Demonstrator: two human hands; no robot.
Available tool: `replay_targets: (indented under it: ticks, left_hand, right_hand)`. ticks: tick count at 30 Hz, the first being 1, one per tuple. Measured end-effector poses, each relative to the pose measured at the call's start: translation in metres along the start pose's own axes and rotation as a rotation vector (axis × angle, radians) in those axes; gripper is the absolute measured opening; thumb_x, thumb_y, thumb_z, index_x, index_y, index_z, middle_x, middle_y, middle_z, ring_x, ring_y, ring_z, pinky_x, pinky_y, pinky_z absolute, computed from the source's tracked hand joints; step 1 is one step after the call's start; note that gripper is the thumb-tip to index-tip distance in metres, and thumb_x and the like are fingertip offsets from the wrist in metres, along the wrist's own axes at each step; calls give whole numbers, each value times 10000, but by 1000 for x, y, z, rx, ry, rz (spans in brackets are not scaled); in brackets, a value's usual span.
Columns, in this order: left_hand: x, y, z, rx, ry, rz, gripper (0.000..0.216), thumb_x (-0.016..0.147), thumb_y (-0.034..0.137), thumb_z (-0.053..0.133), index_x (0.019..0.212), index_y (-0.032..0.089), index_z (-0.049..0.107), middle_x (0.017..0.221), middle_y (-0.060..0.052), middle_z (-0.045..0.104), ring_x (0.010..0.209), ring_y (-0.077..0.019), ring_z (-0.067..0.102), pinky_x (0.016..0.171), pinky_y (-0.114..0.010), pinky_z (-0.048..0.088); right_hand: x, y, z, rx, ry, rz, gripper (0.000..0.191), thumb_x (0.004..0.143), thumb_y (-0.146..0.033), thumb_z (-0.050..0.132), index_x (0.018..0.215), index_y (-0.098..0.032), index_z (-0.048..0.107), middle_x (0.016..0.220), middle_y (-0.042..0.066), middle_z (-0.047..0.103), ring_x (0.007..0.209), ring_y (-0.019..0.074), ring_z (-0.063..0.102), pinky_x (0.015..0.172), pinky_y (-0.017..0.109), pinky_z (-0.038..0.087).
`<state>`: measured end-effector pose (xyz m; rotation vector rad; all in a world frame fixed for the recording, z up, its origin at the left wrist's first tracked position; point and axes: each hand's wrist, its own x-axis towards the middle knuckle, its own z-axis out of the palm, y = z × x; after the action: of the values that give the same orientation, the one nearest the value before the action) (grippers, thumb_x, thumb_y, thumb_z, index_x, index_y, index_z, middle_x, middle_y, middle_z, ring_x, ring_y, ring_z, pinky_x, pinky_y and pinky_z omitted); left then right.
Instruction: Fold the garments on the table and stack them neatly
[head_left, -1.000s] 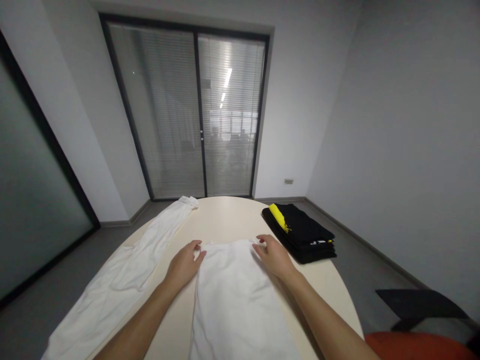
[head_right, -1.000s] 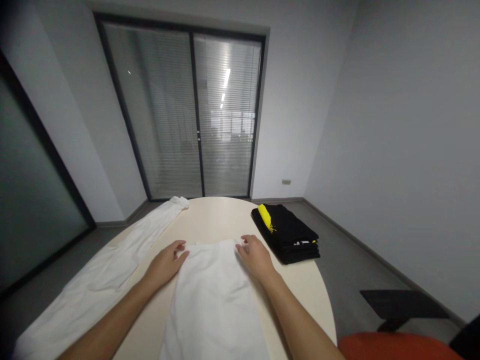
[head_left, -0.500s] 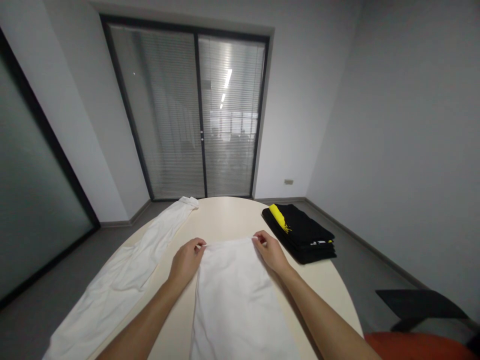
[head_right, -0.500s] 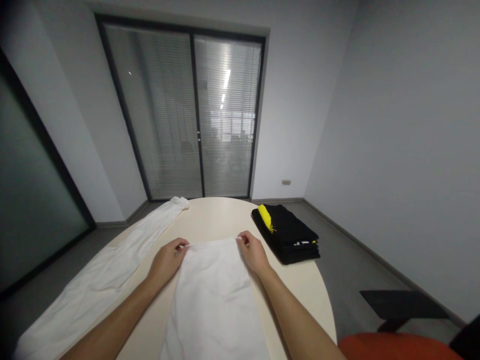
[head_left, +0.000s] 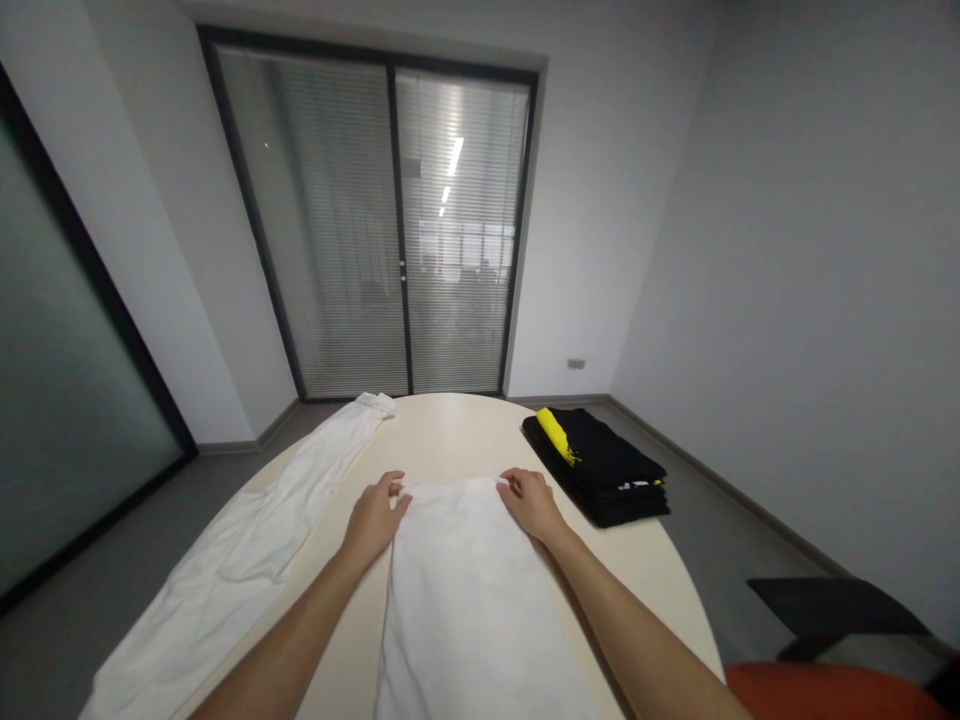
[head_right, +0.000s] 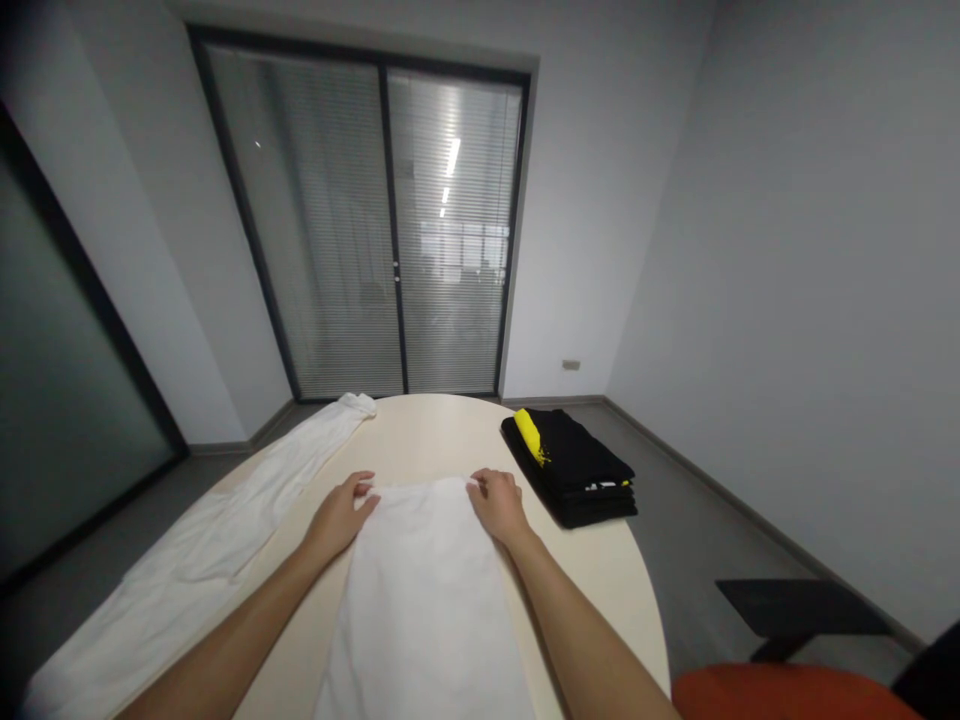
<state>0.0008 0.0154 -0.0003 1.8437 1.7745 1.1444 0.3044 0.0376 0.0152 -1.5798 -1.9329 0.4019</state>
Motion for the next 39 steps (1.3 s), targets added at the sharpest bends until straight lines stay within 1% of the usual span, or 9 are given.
replay_targets:
  ticks: [3, 7, 13, 18, 22, 27, 30, 35, 39]
  left_hand:
    - [2, 5, -3, -85, -24, -12, 352, 807, 253, 618, 1151, 184, 616, 937, -61, 717, 895, -207, 675, 895, -360, 517]
    - [2, 16, -9, -216, -33, -36, 344, 777, 261, 635, 1111, 182, 627, 975, -63, 698, 905, -191, 664, 893, -360, 543]
    - [-11, 37, -23, -476, -90, -168, 415, 759, 388, 692, 1114, 199, 589, 1049, -73, 618, 766, -153, 658, 607, -291, 584]
    - [-17, 45, -32, -660, -160, -258, 543, 650, 410, 773, 1110, 179, 601, 1112, -89, 588, 986, -206, 636, 801, -339, 587]
    - [-8, 49, -27, -613, -38, -144, 515, 717, 450, 706, 1136, 179, 578, 1098, -90, 624, 1048, -226, 632, 908, -371, 543]
    - [-1, 58, -28, -523, 122, 37, 427, 800, 451, 644, 1136, 202, 563, 1099, -83, 647, 1111, -217, 611, 995, -371, 489]
    - [-7, 60, -38, -582, -6, 54, 417, 777, 433, 676, 1105, 202, 562, 1067, -77, 650, 1076, -227, 620, 908, -357, 529]
    - [-19, 57, -60, -583, -467, 82, 410, 727, 329, 765, 1072, 187, 596, 997, -65, 664, 974, -210, 637, 876, -336, 507]
    - [-22, 56, -73, -560, -667, 37, 484, 715, 307, 783, 1148, 202, 593, 1132, -70, 648, 882, -162, 619, 803, -299, 484]
  right_hand:
    - [2, 2, -3, 198, -5, -44, 296, 891, -420, 531, 995, -184, 675, 845, 46, 683, 799, 195, 602, 761, 316, 459]
    - [1, -3, -11, 385, -24, -38, 325, 858, -468, 574, 983, -178, 651, 902, 42, 676, 631, 135, 577, 604, 267, 446]
    - [-22, -25, -39, 649, -229, 51, 460, 829, -622, 601, 1000, -205, 509, 1062, 54, 620, 548, 117, 641, 470, 243, 459]
    - [-35, -28, -47, 896, -428, 183, 556, 774, -679, 672, 1039, -252, 432, 976, 8, 562, 884, 232, 718, 675, 347, 586]
    - [-28, -22, -36, 931, -354, 78, 513, 805, -685, 644, 1001, -251, 453, 1026, 40, 600, 1085, 227, 636, 926, 409, 531]
    - [-19, -21, -36, 917, -231, -19, 455, 838, -668, 613, 1002, -263, 488, 1112, 47, 593, 1103, 204, 594, 1004, 411, 487]
    - [-24, -21, -52, 966, -316, -23, 425, 833, -608, 661, 1000, -251, 504, 1229, 67, 579, 1170, 221, 577, 998, 411, 483]
    - [-36, -19, -79, 869, -557, -123, 337, 814, -451, 735, 906, -194, 537, 1425, 142, 518, 1240, 260, 554, 1033, 425, 432]
    - [-38, -15, -88, 768, -725, -159, 288, 739, -345, 784, 822, -178, 565, 1463, 152, 494, 1303, 285, 519, 1043, 412, 409]
